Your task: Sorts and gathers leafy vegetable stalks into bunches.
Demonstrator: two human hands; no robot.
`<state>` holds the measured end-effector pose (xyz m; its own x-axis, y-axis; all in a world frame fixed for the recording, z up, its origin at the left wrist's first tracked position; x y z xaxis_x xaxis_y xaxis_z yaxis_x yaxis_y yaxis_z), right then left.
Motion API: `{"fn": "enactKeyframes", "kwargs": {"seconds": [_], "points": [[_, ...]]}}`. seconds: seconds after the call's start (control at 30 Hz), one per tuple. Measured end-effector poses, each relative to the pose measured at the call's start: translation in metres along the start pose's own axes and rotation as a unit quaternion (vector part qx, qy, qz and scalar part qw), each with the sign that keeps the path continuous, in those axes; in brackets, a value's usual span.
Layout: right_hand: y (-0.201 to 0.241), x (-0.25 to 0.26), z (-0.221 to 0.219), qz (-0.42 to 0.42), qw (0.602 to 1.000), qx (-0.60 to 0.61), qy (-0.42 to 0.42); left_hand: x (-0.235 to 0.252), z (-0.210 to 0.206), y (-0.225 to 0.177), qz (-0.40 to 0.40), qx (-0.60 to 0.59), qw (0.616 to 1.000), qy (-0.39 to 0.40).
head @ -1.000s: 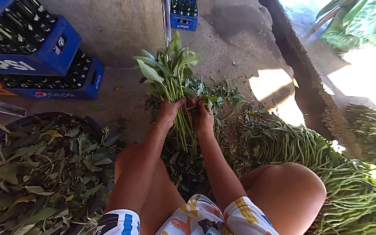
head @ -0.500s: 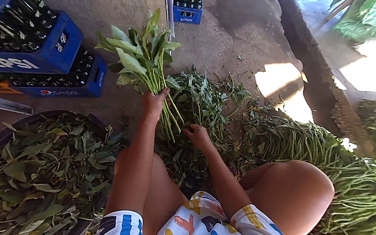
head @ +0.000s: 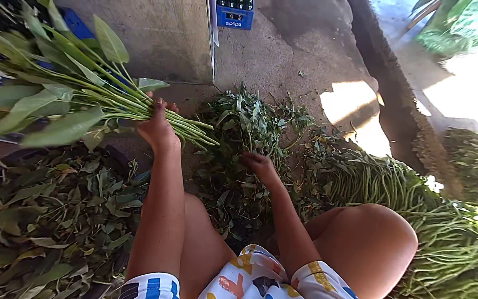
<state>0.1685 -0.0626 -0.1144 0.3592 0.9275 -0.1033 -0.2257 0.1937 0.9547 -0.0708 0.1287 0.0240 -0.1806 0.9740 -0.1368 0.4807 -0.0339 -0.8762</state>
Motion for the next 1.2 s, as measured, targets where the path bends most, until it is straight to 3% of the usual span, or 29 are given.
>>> {"fn": "enactKeyframes", "kwargs": {"seconds": [0.03, 0.07, 0.13, 0.2, 0.3, 0.4, 0.5, 0.6, 0.67, 0.77, 0.9, 1.1, 1.2], "points": [[-0.015, 0.005, -0.005, -0.047, 0.985, -0.141, 0.093, -0.001, -0.001, 0.005, 0.041, -0.013, 0.999, 0.005], [-0.03, 0.007, -0.008, -0.091, 0.96, -0.232, 0.13, -0.001, -0.002, 0.012, 0.087, -0.023, 0.996, 0.014], [-0.052, 0.015, -0.013, -0.138, 0.941, -0.295, 0.096, -0.003, -0.005, 0.027, 0.18, -0.037, 0.982, 0.033], [-0.065, 0.025, -0.021, -0.124, 0.935, -0.331, 0.022, -0.006, -0.006, 0.039, 0.237, -0.042, 0.97, 0.047], [-0.08, 0.042, -0.03, -0.065, 0.924, -0.377, -0.009, -0.012, -0.017, 0.045, 0.252, -0.004, 0.966, 0.064], [-0.087, 0.054, -0.016, -0.106, 0.902, -0.419, 0.008, -0.018, -0.025, 0.048, 0.229, 0.059, 0.968, 0.084], [-0.072, 0.059, 0.013, -0.164, 0.908, -0.386, -0.007, -0.022, -0.026, 0.051, 0.231, 0.12, 0.961, 0.093], [-0.042, 0.059, 0.048, -0.176, 0.939, -0.293, -0.043, -0.02, -0.031, 0.053, 0.234, 0.138, 0.957, 0.105], [-0.025, 0.053, 0.071, -0.147, 0.956, -0.241, -0.08, -0.02, -0.037, 0.057, 0.239, 0.142, 0.955, 0.105], [-0.002, 0.043, 0.091, -0.047, 0.984, -0.059, -0.161, -0.025, -0.046, 0.063, 0.249, 0.153, 0.949, 0.118], [0.018, 0.028, 0.082, 0.02, 0.976, 0.099, -0.195, -0.043, -0.056, 0.079, 0.295, 0.161, 0.93, 0.151], [0.039, 0.019, 0.027, 0.119, 0.977, 0.048, -0.168, -0.079, -0.062, 0.108, 0.366, 0.22, 0.879, 0.213], [0.059, 0.01, 0.002, 0.149, 0.975, -0.034, -0.161, -0.084, -0.06, 0.112, 0.333, 0.281, 0.87, 0.231]]}}
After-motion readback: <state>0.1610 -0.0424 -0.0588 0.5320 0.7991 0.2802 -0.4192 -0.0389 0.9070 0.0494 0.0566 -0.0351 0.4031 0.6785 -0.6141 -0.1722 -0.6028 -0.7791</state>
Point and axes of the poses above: each hand's wrist, its own x-axis towards the middle knuckle, its own z-axis out of the back of the hand, y = z × x, the point moved 7 cm from there along x, towards the middle knuckle, and after that the axes turned 12 degrees about z, right-handed, at the moved point
